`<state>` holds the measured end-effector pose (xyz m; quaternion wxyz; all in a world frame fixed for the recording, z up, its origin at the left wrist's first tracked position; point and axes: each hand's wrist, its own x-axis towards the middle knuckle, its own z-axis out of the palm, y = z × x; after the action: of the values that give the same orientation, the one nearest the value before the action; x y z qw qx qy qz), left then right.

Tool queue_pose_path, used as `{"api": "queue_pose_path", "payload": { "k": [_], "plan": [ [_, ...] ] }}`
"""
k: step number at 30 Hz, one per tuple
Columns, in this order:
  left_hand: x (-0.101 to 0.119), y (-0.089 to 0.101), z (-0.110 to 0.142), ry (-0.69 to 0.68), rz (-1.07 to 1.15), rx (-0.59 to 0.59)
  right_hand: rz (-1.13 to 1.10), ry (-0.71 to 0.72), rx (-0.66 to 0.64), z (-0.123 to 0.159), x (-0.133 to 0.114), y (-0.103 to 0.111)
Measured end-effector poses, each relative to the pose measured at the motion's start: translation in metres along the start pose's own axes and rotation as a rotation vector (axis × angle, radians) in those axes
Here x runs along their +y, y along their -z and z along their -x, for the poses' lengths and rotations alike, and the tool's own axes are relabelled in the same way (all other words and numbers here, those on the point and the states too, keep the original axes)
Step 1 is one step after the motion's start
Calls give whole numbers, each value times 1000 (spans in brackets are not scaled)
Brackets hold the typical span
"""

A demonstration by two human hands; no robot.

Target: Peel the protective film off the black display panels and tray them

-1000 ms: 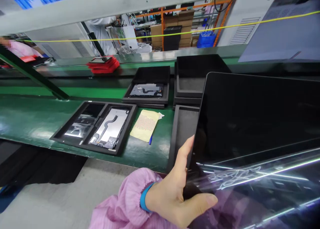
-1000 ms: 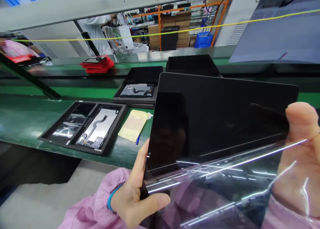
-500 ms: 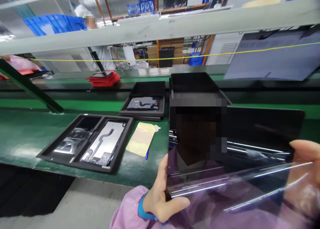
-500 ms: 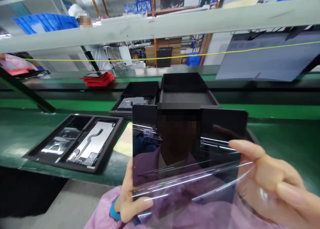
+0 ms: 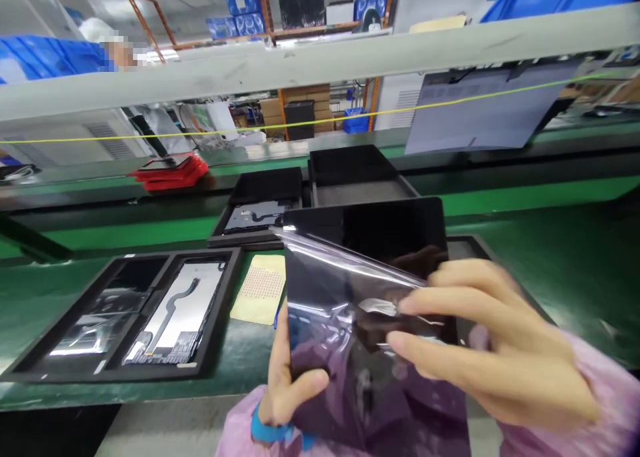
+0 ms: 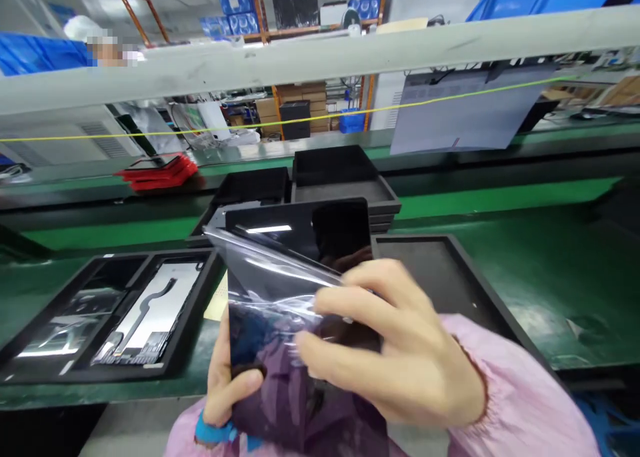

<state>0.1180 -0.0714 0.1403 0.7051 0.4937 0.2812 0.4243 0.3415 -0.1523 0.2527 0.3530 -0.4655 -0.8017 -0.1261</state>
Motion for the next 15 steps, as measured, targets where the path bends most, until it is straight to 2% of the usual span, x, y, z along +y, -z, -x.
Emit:
{"api": "queue_pose_path", "payload": {
  "k": [1, 2, 5, 6, 8, 9, 11, 13, 15],
  "plan": [
    [7, -5, -5, 0, 28, -8, -142, 74, -71, -15, 1, 8],
    [14, -10, -9, -5, 73, -26, -263, 118, -198, -30, 5, 16],
    [28, -23, -22, -34, 201, 5, -383, 270, -547, -65, 26, 35],
    [30, -26, -25, -39, 212, 48, -374, 304, -619, -72, 35, 37],
    [31, -27, -32, -67, 187, 125, -340, 334, -669, -80, 50, 35],
    [30, -26, -36, -95, 165, 144, -321, 341, -654, -81, 56, 32],
    [28, -22, -44, -161, 101, 160, -282, 337, -522, -83, 63, 22],
    [25, -17, -53, -220, 8, 190, -205, 254, -270, -83, 63, 12],
    [25, -15, -60, -286, -90, 267, -152, 111, 27, -83, 58, 4]
  ]
}}
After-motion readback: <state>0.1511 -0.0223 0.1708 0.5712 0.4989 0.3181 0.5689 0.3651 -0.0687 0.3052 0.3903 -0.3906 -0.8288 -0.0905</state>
